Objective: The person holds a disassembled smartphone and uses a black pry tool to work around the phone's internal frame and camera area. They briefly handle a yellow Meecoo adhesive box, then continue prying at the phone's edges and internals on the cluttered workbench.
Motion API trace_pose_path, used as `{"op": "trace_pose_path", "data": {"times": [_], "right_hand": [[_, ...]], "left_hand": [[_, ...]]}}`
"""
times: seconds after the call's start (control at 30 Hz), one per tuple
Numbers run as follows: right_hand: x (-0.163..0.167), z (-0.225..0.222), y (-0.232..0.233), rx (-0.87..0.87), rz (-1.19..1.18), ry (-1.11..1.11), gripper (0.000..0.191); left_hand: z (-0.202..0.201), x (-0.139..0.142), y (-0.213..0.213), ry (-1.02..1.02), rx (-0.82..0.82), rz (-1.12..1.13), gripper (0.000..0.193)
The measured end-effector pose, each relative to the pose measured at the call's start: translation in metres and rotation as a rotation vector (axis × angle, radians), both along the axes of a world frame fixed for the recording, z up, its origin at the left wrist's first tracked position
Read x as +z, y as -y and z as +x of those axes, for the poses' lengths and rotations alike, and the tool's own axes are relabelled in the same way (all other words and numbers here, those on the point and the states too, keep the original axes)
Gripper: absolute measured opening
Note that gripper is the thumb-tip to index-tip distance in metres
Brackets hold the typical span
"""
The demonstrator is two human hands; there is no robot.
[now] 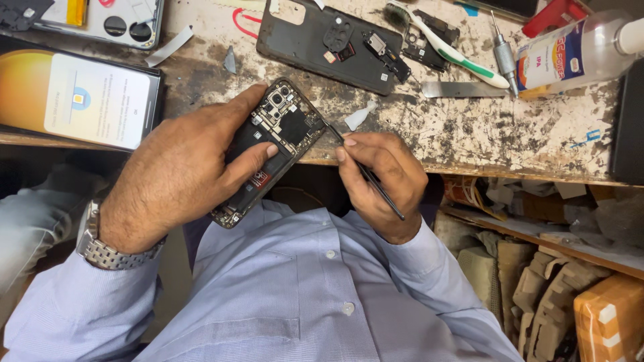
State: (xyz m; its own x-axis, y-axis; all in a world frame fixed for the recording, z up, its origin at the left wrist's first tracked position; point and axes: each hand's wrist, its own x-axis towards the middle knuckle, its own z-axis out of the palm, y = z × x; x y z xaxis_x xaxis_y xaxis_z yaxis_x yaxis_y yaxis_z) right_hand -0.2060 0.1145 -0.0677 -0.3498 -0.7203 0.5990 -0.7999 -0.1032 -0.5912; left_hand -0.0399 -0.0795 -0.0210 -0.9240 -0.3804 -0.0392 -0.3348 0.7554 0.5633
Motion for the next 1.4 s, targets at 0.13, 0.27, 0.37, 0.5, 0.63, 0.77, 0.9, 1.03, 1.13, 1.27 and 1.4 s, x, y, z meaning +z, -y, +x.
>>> {"op": "trace_pose_path", "data": {"times": [0.13, 0.27, 0.37, 0.5, 0.63, 0.77, 0.9, 1.03, 1.13, 1.27, 1.4], "right_hand": [[0.001, 0.002, 0.011, -0.030, 0.028, -0.059, 0.020], [0.005, 0.000, 0.014, -0.021, 0.049, -0.093, 0.020], [0.009, -0.003, 0.013, 0.017, 0.056, -0.090, 0.021], [0.006, -0.002, 0.018, 0.027, 0.022, -0.079, 0.023], [0.003, -0.001, 0.020, -0.003, 0.048, -0.114, 0.023], [0.005, -0.002, 0.015, 0.022, 0.041, -0.085, 0.022], [0.005, 0.000, 0.021, 0.015, 0.034, -0.063, 0.022], [0.004, 0.003, 0.025, -0.006, 0.047, -0.088, 0.023], [0.006, 0.003, 0.022, 0.008, 0.050, -0.093, 0.023], [0.005, 0.002, 0.027, 0.003, 0.032, -0.060, 0.022], [0.005, 0.004, 0.032, 0.008, 0.055, -0.053, 0.021]], "left_hand": [[0.000, -0.001, 0.004, -0.021, -0.002, -0.009, 0.069], [0.000, -0.003, 0.004, 0.010, 0.012, -0.012, 0.070], [-0.001, -0.003, 0.005, 0.041, 0.022, -0.014, 0.071], [0.000, -0.003, 0.006, 0.033, 0.026, -0.045, 0.071], [-0.001, -0.006, 0.003, 0.080, 0.033, -0.048, 0.073], [0.000, -0.008, 0.004, 0.064, 0.036, -0.066, 0.073], [0.002, -0.006, 0.005, 0.026, 0.037, -0.069, 0.073], [0.001, -0.006, 0.002, 0.050, 0.035, -0.059, 0.073], [0.002, -0.005, 0.002, 0.026, 0.045, -0.052, 0.071], [0.002, -0.005, 0.005, 0.028, 0.055, -0.050, 0.071], [0.002, -0.006, 0.003, 0.010, 0.031, -0.066, 0.071]]}}
